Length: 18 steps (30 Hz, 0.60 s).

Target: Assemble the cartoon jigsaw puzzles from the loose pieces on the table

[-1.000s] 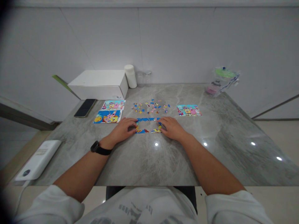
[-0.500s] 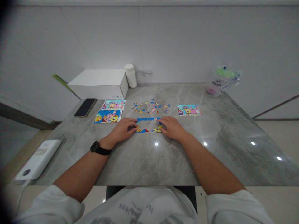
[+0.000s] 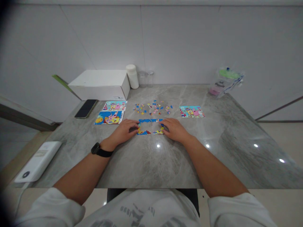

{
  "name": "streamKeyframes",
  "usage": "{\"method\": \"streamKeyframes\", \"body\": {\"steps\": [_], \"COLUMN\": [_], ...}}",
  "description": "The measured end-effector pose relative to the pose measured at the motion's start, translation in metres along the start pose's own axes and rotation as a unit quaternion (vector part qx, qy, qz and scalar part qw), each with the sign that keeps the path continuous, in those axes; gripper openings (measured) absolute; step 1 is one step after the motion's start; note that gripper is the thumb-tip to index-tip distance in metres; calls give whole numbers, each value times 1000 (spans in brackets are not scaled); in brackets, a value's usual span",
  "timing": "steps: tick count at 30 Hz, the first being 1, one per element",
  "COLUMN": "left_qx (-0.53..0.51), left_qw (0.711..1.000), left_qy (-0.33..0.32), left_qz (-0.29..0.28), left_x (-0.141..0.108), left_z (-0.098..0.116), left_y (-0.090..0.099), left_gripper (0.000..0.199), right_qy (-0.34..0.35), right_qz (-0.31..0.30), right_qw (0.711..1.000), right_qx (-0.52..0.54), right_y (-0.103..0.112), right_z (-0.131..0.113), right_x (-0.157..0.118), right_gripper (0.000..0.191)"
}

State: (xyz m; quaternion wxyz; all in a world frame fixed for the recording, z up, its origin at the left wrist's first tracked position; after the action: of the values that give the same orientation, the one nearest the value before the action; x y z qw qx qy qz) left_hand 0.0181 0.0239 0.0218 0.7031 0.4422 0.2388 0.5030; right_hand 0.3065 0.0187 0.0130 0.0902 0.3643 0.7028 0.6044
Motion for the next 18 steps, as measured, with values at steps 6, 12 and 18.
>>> {"method": "streamKeyframes", "body": {"steps": [6, 12, 18], "left_qx": [3, -1, -5], "left_qw": [1000, 999, 999], "left_qy": [14, 38, 45], "left_qz": [2, -13, -19], "left_x": [-3, -3, -3], "left_z": [2, 3, 4], "left_y": [1, 2, 4], "left_gripper": [18, 20, 18], "right_qy": [-4, -10, -7], "right_qz": [-1, -2, -5], "right_qw": [1000, 1000, 1000], "right_qx": [13, 15, 8], "right_y": [-2, 1, 2], "right_z": [2, -2, -3], "right_x": [0, 1, 1], "right_gripper": [46, 46, 45]}}
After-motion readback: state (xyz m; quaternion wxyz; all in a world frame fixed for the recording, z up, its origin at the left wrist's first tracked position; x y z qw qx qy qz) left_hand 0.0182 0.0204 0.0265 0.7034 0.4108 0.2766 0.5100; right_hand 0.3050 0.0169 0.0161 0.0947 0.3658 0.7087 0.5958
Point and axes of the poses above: each hand's wrist, its own x-axis towards the middle knuckle, its own y-axis out of the back of the hand, z = x × y, the point moved 5 cm from there along x, towards the middle knuckle, and after that the axes turned 14 degrees about y, right-handed, at the moved point
